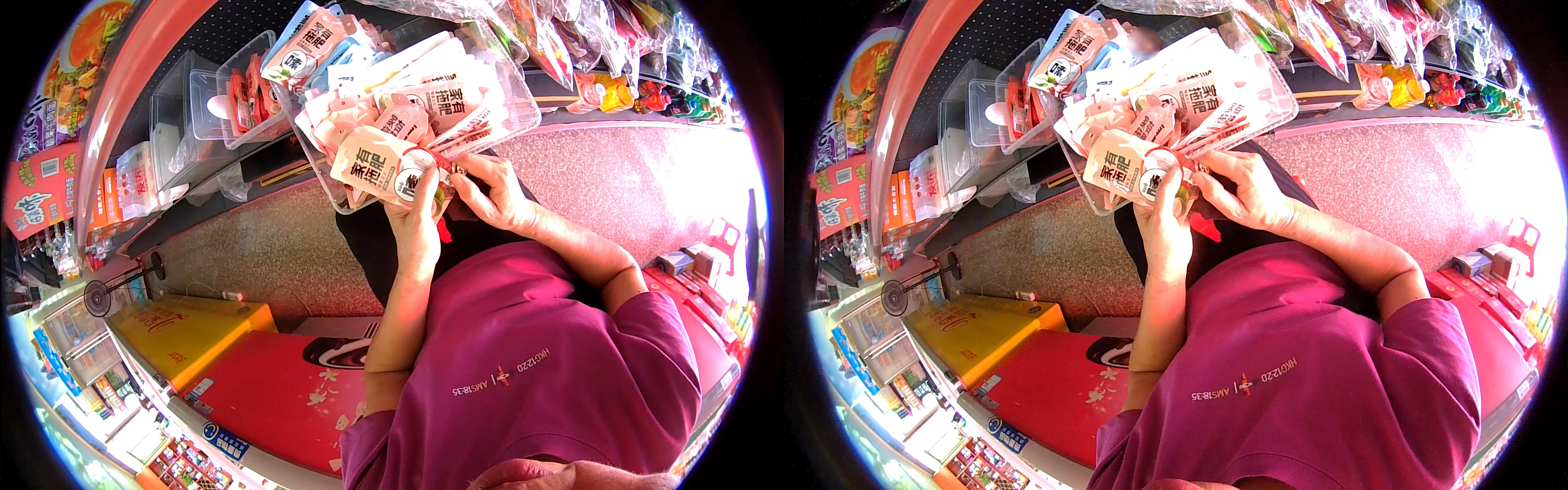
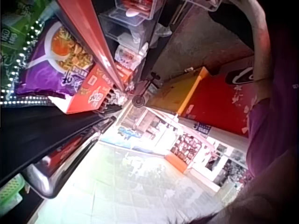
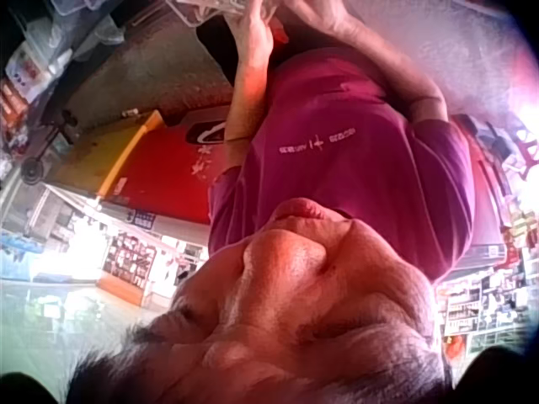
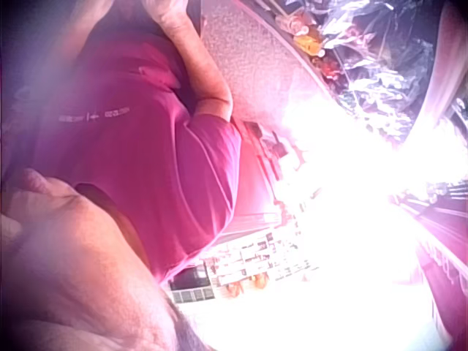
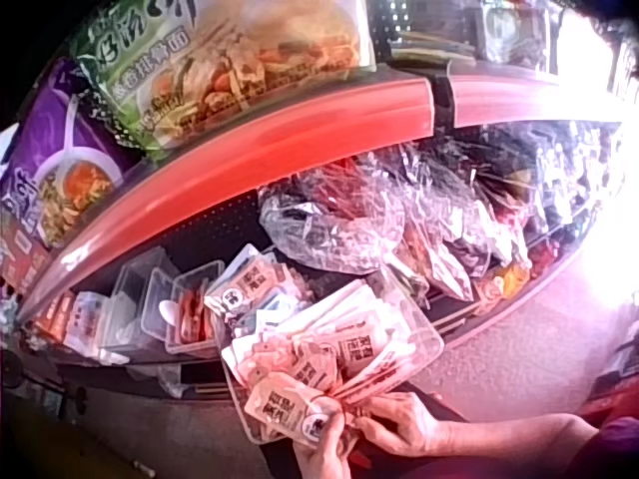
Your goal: The person uses a dark cloth to wipe the surface of multiple small, white, rectangular packages held in a clear plastic tray. They handle the packages one by one, wiping them individually before placing them back into the tray.
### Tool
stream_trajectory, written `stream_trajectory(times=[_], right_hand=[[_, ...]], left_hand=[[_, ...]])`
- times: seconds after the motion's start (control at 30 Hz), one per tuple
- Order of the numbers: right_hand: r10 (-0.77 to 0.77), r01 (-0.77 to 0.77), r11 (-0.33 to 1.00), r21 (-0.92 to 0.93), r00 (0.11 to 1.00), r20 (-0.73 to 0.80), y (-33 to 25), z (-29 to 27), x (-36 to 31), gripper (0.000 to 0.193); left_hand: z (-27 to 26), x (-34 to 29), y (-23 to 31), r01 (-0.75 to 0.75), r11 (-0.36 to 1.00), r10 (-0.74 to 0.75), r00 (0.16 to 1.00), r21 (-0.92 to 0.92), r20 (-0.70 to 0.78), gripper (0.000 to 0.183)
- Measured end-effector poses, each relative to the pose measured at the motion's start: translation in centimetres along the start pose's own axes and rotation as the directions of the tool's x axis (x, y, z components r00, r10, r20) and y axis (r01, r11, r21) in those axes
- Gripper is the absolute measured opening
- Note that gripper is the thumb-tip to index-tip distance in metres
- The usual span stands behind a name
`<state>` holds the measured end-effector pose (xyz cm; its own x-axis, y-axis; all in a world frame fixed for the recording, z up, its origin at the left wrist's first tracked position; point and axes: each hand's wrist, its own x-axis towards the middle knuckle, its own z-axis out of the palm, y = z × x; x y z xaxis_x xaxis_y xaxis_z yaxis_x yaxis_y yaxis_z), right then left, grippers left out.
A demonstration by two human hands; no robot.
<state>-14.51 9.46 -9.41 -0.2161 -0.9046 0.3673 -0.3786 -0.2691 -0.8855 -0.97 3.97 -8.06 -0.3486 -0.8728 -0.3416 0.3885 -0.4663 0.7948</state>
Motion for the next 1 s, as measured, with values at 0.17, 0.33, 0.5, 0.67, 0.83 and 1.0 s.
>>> stream_trajectory(times=[0.17,0.33,0.5,0.67,0.83,1.0], right_hand=[[-0.056,0.056,0.998,-0.024,0.998,0.005,0.2,-0.1,0.0,0.019],[-0.014,0.014,1.0,-0.003,0.999,0.031,0.5,-0.1,-0.2,0.025],[-0.063,0.063,0.998,-0.017,0.998,0.015,0.6,-0.1,-0.1,0.019],[-0.081,0.081,0.997,-0.003,0.997,-0.014,0.6,0.1,-0.1,0.017],[-0.103,0.103,0.995,0.002,0.994,-0.021,1.1,0.2,-0.2,0.014],[-0.09,0.09,0.996,-0.007,0.996,0.007,0.9,-0.1,-0.1,0.013]], left_hand=[[0.0,0.0,0.0,0.007,1.0,-0.007,1.0,0.007,0.001,0.022],[0.4,-0.2,0.2,0.003,1.0,-0.003,1.0,0.006,-0.022,0.022],[0.3,-0.1,0.1,-0.02,1.0,0.02,1.0,0.018,-0.013,0.022],[0.2,0.0,0.0,-0.006,1.0,0.006,1.0,0.015,-0.007,0.023],[0.1,0.0,-0.1,-0.026,0.999,0.026,1.0,0.036,0.01,0.024],[-0.1,0.0,-0.3,-0.03,0.998,0.029,1.0,0.056,0.01,0.023]])
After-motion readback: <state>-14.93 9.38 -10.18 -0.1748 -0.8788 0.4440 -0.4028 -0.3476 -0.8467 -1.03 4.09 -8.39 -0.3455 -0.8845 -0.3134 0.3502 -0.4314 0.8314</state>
